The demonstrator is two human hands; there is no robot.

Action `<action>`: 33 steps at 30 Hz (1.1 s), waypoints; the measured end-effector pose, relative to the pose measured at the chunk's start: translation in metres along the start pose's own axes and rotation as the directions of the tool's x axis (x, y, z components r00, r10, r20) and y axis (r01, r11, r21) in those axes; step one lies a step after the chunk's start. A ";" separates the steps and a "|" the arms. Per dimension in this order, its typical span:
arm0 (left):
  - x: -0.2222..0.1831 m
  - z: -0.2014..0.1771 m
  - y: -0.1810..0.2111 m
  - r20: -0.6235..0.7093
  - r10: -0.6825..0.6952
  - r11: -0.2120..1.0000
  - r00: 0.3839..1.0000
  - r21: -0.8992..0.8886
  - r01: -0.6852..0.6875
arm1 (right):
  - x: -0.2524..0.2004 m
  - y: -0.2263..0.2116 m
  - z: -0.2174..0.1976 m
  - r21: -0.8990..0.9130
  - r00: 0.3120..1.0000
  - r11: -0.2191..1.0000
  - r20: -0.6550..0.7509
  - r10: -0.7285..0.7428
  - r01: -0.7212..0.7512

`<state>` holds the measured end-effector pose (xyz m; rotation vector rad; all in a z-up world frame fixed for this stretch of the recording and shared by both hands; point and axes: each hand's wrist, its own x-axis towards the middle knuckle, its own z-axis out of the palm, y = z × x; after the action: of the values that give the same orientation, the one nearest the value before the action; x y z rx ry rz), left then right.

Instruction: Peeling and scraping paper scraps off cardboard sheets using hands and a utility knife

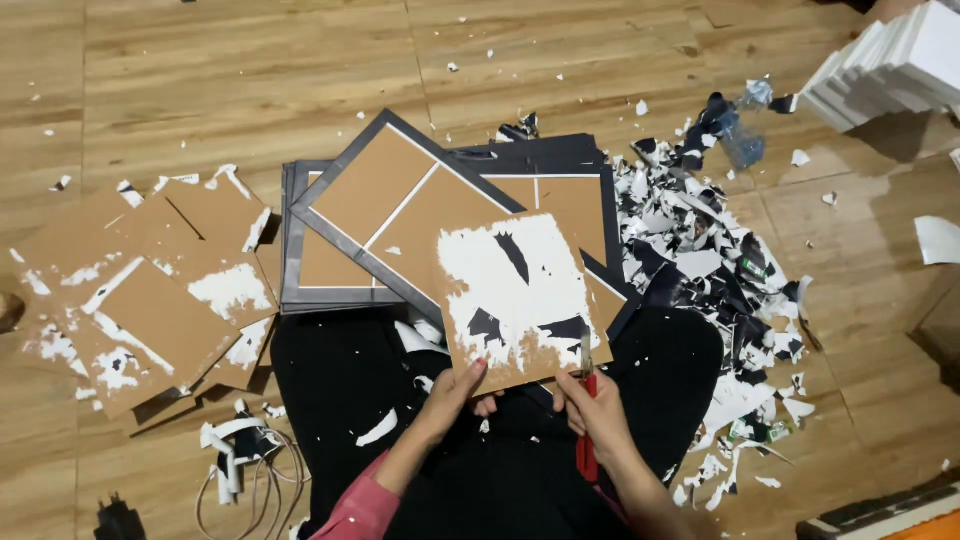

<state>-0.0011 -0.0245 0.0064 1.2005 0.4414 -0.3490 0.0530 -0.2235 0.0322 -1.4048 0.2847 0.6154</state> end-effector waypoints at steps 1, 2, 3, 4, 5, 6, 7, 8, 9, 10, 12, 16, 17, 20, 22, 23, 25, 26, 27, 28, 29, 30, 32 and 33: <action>0.002 0.000 0.001 0.006 0.008 1.000 1.000 0.007 -0.008 | 0.002 -0.002 0.000 0.004 1.000 1.000 -0.002 -0.011 0.011; 0.003 0.001 0.001 -0.046 0.033 0.999 0.998 0.027 -0.032 | 0.002 -0.002 0.000 -0.017 0.999 1.000 0.050 -0.020 0.021; 0.003 0.001 0.000 -0.097 0.059 0.997 0.994 0.048 -0.054 | 0.003 -0.003 0.000 -0.037 0.994 0.999 0.103 -0.028 0.032; 0.001 0.000 -0.002 -0.094 0.059 0.997 0.994 0.052 -0.054 | -0.001 -0.006 0.003 -0.033 0.994 0.999 0.101 -0.030 0.034; -0.001 -0.002 -0.003 -0.081 0.094 0.993 0.992 0.076 -0.088 | -0.004 -0.010 0.007 -0.122 0.997 0.992 0.076 -0.012 0.021; -0.001 -0.003 -0.004 -0.066 0.131 0.987 0.989 0.099 -0.124 | -0.006 -0.014 0.010 -0.211 0.999 0.978 0.050 0.002 0.009; -0.001 -0.005 -0.002 -0.064 0.135 0.987 0.989 0.102 -0.128 | -0.005 -0.015 0.011 -0.208 0.999 0.978 0.050 -0.003 0.013; -0.004 -0.007 -0.002 -0.091 0.118 0.985 0.989 0.140 -0.105 | -0.006 -0.014 0.012 -0.213 0.998 0.977 0.064 0.003 0.011; -0.007 -0.008 -0.002 -0.119 0.103 0.981 0.988 0.178 -0.081 | -0.008 -0.013 0.013 -0.218 0.997 0.976 0.077 0.009 0.008; -0.007 -0.008 -0.001 -0.118 0.104 0.980 0.987 0.180 -0.082 | -0.007 -0.013 0.012 -0.217 0.997 0.976 0.077 0.007 0.010; -0.012 -0.009 -0.002 -0.088 0.122 0.987 0.989 0.118 -0.111 | -0.008 -0.011 0.012 -0.240 0.995 0.971 0.097 0.011 0.013; -0.012 -0.010 -0.004 -0.102 0.118 0.989 0.988 0.104 -0.107 | -0.004 -0.005 0.000 -0.077 0.989 0.996 0.142 -0.030 0.041; -0.011 -0.011 -0.010 -0.155 0.074 0.997 0.985 0.005 -0.074 | -0.006 -0.006 -0.001 -0.040 0.988 0.995 0.122 -0.090 0.096; -0.005 -0.013 -0.011 -0.224 0.102 0.990 0.969 -0.073 -0.121 | -0.002 -0.006 -0.006 0.040 0.986 0.988 0.064 -0.151 0.149; -0.004 -0.014 -0.010 -0.245 0.172 0.981 0.954 -0.047 -0.189 | 0.000 -0.006 -0.009 0.086 0.989 0.986 0.029 -0.145 0.142; -0.004 -0.015 -0.011 -0.241 0.162 0.979 0.957 -0.080 -0.186 | 0.000 -0.007 -0.010 0.082 0.988 0.985 0.011 -0.152 0.151; -0.005 -0.017 -0.011 -0.236 0.152 0.977 0.960 -0.114 -0.183 | 0.001 -0.010 -0.013 0.076 0.987 0.984 -0.008 -0.159 0.160; -0.006 -0.018 -0.010 -0.205 0.176 0.974 0.963 -0.107 -0.201 | 0.003 -0.011 -0.014 0.062 0.985 0.983 -0.018 -0.171 0.171; -0.007 -0.019 -0.009 -0.175 0.199 0.971 0.964 -0.101 -0.219 | 0.004 -0.013 -0.015 0.048 0.983 0.982 -0.027 -0.182 0.183; -0.007 -0.020 -0.009 -0.174 0.206 0.969 0.963 -0.098 -0.225 | 0.006 -0.014 -0.018 0.050 0.982 0.981 -0.025 -0.188 0.189; -0.007 -0.022 -0.010 -0.170 0.189 0.975 0.967 -0.081 -0.205 | 0.007 -0.014 -0.021 0.051 0.984 0.983 -0.034 -0.174 0.176; -0.010 -0.022 -0.012 -0.169 0.167 0.981 0.971 -0.067 -0.180 | 0.007 -0.013 -0.025 0.051 0.987 0.986 -0.044 -0.155 0.157; -0.013 -0.023 -0.005 -0.152 0.163 0.984 0.975 -0.041 -0.171 | 0.004 -0.022 -0.024 -0.014 0.987 0.988 -0.029 -0.156 0.156; -0.015 -0.023 -0.002 -0.133 0.157 0.987 0.979 -0.015 -0.160 | 0.002 -0.025 -0.023 -0.079 0.988 0.985 -0.016 -0.155 0.153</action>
<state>-0.0186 -0.0030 0.0055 1.2298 0.4593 -0.1270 0.0727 -0.2469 0.0480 -1.4933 0.1686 0.4880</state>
